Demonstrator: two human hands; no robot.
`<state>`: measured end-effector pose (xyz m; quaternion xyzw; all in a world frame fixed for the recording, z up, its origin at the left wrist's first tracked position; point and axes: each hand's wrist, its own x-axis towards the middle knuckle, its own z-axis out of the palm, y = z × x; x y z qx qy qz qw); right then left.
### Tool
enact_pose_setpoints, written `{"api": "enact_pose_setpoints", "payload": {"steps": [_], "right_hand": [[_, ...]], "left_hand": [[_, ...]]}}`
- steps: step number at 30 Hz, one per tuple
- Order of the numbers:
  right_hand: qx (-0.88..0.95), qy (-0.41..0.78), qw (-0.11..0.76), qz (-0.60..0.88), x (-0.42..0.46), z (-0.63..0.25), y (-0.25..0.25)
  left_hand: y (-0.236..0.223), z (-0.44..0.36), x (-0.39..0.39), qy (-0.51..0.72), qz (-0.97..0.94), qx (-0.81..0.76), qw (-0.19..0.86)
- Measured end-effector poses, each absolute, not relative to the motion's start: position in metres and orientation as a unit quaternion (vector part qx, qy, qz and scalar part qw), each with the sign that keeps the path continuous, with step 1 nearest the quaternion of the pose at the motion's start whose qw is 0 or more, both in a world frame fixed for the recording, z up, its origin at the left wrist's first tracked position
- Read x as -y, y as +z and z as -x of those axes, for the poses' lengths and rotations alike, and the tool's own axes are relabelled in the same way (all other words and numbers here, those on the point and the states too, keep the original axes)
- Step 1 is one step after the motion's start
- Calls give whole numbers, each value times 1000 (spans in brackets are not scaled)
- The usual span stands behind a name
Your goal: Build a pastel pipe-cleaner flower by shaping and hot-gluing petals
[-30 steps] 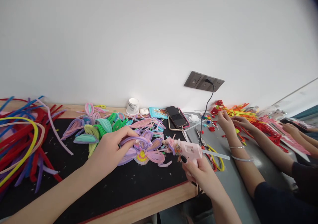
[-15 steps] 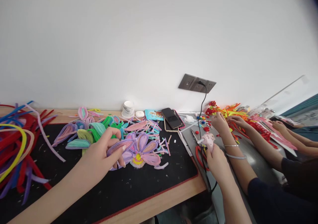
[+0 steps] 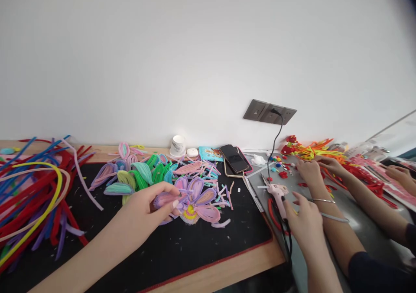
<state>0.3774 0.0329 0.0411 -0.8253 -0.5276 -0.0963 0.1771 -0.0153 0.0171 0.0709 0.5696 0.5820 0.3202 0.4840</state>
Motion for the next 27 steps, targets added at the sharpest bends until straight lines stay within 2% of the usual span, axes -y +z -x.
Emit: {"api": "enact_pose_setpoints", "payload": {"steps": [3,5,8,11,15,27], "right_hand": [[537,-11,364,761,-5,-343,57],[606,71,414,676,14,-309,58],[725,169,396,538,30,-258,44],[767,247,403,435,34,-223,24],[778,279,411,385,33,-204,15],[783,245,390,418,24,-205,10]], "left_hand": [[68,9,-10,336,-558,-561,511],[62,2,-1,356,-521,-535,562],[50,-12,16,390,-454,-499,627],[34,-24,35,396,-444,-458,661],[16,-32,48,363,-483,-448,659],[18,-30,45,287,-698,-530,386]]}}
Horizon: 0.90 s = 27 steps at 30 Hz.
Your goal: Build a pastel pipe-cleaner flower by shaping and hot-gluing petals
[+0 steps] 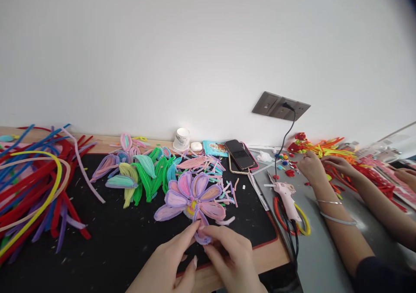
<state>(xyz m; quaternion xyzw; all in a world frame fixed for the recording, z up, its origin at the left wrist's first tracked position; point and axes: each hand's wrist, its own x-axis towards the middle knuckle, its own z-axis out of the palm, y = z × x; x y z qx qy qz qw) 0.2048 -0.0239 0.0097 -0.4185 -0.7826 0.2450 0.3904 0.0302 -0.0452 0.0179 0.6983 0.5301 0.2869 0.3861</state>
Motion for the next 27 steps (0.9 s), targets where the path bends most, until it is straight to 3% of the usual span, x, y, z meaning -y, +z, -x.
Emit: {"api": "enact_pose_setpoints", "payload": {"steps": [7,17,27], "right_hand": [[786,254,376,420,23,-207,1],[794,250,348,432,15,-205,-3],[796,266,321,438,9,-206,1]], "left_hand": [[9,-19,48,263,-757,-533,272],[7,-8,37,244,-828,-504,-1],[13,-25,29,174,-834,-522,41]]}}
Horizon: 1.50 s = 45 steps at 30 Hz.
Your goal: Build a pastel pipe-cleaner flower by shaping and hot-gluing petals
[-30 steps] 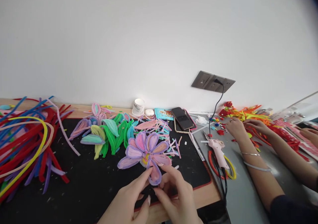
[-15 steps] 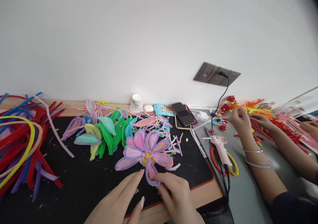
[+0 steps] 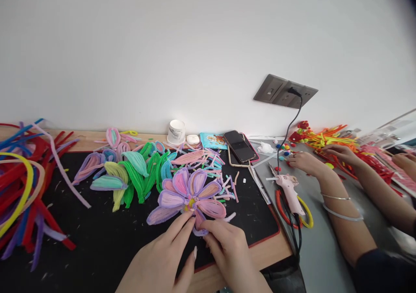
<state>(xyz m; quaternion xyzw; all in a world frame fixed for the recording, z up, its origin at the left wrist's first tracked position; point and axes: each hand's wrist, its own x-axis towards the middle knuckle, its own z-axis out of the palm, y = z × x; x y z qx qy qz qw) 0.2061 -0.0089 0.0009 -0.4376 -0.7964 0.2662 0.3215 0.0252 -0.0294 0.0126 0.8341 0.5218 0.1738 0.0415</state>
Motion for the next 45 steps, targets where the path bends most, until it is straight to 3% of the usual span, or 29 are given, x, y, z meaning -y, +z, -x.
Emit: {"api": "enact_pose_setpoints", "payload": {"steps": [13,25,45], "right_hand": [[789,261,316,459,6,-206,1],[793,236,317,464,2,-206,7],[783,259,314,471,3,-208,3]], "left_hand": [[14,-27,26,111,-816,-539,178],[20,-35,23,31,-816,-545,188],[21,-36,21,-1,-815,-540,208]]}}
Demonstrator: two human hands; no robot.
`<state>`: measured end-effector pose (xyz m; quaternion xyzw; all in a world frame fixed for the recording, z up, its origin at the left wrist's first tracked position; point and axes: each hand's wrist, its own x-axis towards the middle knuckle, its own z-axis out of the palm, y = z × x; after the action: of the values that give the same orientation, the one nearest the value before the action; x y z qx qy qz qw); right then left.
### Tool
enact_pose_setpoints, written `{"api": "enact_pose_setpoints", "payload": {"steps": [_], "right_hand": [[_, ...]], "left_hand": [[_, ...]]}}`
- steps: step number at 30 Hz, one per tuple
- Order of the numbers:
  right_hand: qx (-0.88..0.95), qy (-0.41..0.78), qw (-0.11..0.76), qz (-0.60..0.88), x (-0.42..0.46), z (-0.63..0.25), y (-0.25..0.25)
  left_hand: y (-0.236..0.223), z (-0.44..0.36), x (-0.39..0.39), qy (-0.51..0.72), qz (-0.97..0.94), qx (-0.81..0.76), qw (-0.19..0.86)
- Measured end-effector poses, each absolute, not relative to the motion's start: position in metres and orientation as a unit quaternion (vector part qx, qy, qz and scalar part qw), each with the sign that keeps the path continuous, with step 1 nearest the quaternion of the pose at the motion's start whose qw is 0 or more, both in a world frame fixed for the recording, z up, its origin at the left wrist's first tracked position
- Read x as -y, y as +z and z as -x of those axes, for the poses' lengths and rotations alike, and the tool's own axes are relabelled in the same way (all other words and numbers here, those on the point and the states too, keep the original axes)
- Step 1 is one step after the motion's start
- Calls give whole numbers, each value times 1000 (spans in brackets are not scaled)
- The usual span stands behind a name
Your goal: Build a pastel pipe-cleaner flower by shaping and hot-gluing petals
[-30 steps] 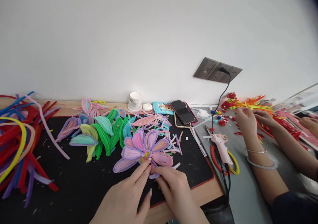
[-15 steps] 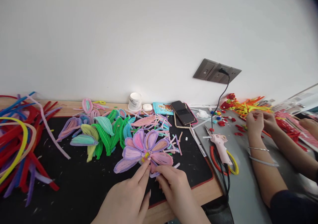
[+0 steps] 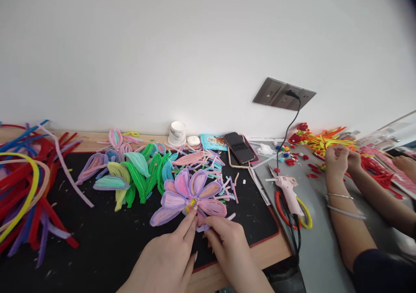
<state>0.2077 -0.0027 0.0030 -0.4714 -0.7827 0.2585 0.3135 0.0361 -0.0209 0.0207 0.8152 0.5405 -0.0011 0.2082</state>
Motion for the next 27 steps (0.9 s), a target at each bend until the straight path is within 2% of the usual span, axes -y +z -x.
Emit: {"api": "enact_pose_setpoints", "payload": {"steps": [7,16,27], "right_hand": [[773,270,309,484,4,-207,1],[761,290,281,508,8,-202,0],[737,320,268,531,11,-202,-2]], "left_hand": [[19,-33,19,18,-820,-528,219],[21,-39,21,-27,-827,-536,165],[41,-25,32,-2,-808,-550,212]]}}
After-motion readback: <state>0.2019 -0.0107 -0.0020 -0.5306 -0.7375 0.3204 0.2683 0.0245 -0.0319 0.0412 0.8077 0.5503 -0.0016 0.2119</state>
